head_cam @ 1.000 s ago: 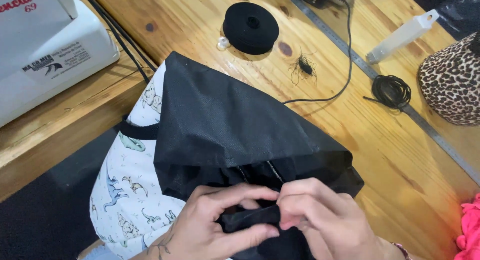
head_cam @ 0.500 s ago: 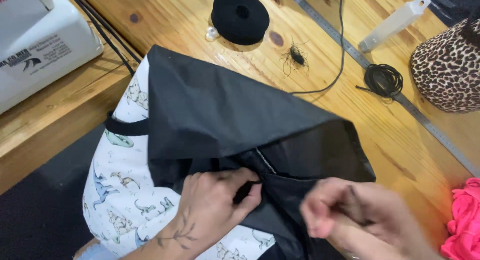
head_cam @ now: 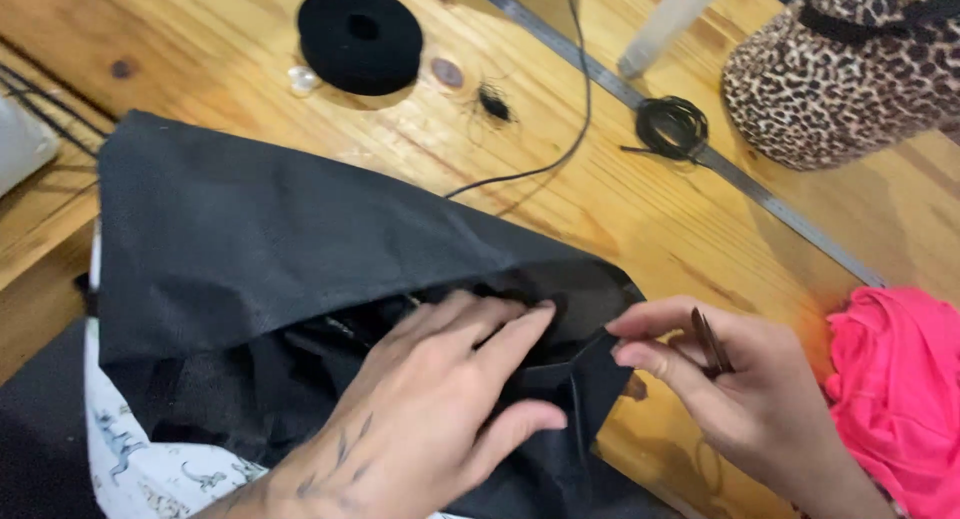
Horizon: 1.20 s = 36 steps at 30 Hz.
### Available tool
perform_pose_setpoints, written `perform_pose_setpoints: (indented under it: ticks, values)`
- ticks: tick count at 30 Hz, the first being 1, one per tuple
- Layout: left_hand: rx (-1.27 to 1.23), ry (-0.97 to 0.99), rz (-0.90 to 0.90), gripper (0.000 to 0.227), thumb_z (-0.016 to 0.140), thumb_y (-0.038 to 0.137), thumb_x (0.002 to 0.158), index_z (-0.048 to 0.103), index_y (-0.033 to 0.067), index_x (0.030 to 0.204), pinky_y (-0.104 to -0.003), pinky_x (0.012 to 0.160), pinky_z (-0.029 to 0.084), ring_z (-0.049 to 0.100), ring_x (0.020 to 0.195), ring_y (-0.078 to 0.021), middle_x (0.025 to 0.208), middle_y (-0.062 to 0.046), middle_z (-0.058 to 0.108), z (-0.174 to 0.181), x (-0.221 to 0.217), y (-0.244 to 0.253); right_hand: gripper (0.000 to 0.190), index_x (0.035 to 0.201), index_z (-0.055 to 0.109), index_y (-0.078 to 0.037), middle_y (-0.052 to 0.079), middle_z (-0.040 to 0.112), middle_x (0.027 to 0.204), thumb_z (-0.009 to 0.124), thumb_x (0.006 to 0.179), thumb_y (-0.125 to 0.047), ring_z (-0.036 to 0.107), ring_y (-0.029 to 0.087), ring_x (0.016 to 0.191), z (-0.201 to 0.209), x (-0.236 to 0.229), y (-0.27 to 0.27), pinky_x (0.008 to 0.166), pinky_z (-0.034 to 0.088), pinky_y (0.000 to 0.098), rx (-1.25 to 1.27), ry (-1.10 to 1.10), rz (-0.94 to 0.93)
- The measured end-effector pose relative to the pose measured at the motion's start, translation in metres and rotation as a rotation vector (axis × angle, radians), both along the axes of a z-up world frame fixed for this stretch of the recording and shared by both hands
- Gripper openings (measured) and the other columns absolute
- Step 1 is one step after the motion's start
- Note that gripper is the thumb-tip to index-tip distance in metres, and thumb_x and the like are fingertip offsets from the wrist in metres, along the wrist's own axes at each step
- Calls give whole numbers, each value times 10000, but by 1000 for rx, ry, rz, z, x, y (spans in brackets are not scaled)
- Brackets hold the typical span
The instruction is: Hand-sewing a black fabric bag and trimming excess thread with scissors on a wooden workbench.
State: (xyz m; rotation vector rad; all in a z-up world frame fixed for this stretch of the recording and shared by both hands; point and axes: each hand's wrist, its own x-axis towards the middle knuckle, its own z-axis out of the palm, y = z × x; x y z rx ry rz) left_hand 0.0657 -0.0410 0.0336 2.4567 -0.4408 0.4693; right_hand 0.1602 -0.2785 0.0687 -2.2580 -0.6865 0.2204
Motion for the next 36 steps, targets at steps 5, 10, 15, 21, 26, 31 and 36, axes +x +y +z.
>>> perform_pose_setpoints:
  ticks: [5,10,15,21,26,31,36]
  values:
    - [-546,416,-98,247,545,263,915,758,211,1029,-257,545,487,716,669,-92,1000,111,829,9,26,-8,156,981,789,-19,11,801,852,727,837,-27,568,24,570,17,-1,-3,507,419,159,74,24,-99]
    - [-593,709,25,307,568,322,897,851,272,1003,-248,429,382,384,404,-39,714,207,726,14,24,-4,191,941,793,-12,46,772,705,785,752,14,578,69,560,23,-10,-7,545,445,186,55,8,-199]
    - [-607,834,-39,362,520,326,937,828,307,1127,-222,538,388,467,526,-28,663,163,647,6,24,6,250,903,784,-213,-100,496,458,878,673,-186,310,31,451,12,-16,-3,470,352,154,-145,-349,-15]
    - [-821,637,-392,455,398,135,900,675,127,1261,-206,965,463,686,1090,-64,1213,34,756,-3,22,12,201,676,695,-234,-88,267,494,845,770,-329,281,30,437,1,-15,-2,422,202,277,-378,-654,25]
    - [-813,722,-436,571,433,102,824,632,150,1357,-172,791,471,634,884,-5,1073,91,737,-2,21,12,216,871,825,-138,-53,195,556,891,671,-185,216,87,513,-5,-14,5,491,314,214,-107,-235,-42]
    - [-672,732,-350,587,465,152,815,663,187,1366,-225,592,420,522,636,-37,833,114,659,-10,20,12,193,868,801,-139,-46,221,542,875,697,-191,216,89,497,-8,-15,14,475,285,225,-76,-305,52]
    - [-633,730,-358,586,467,157,831,671,200,1379,-262,496,370,429,525,-56,631,101,506,-8,19,14,101,815,742,-157,-53,335,533,830,765,-155,277,81,468,-3,-9,14,476,322,214,-105,-278,105]
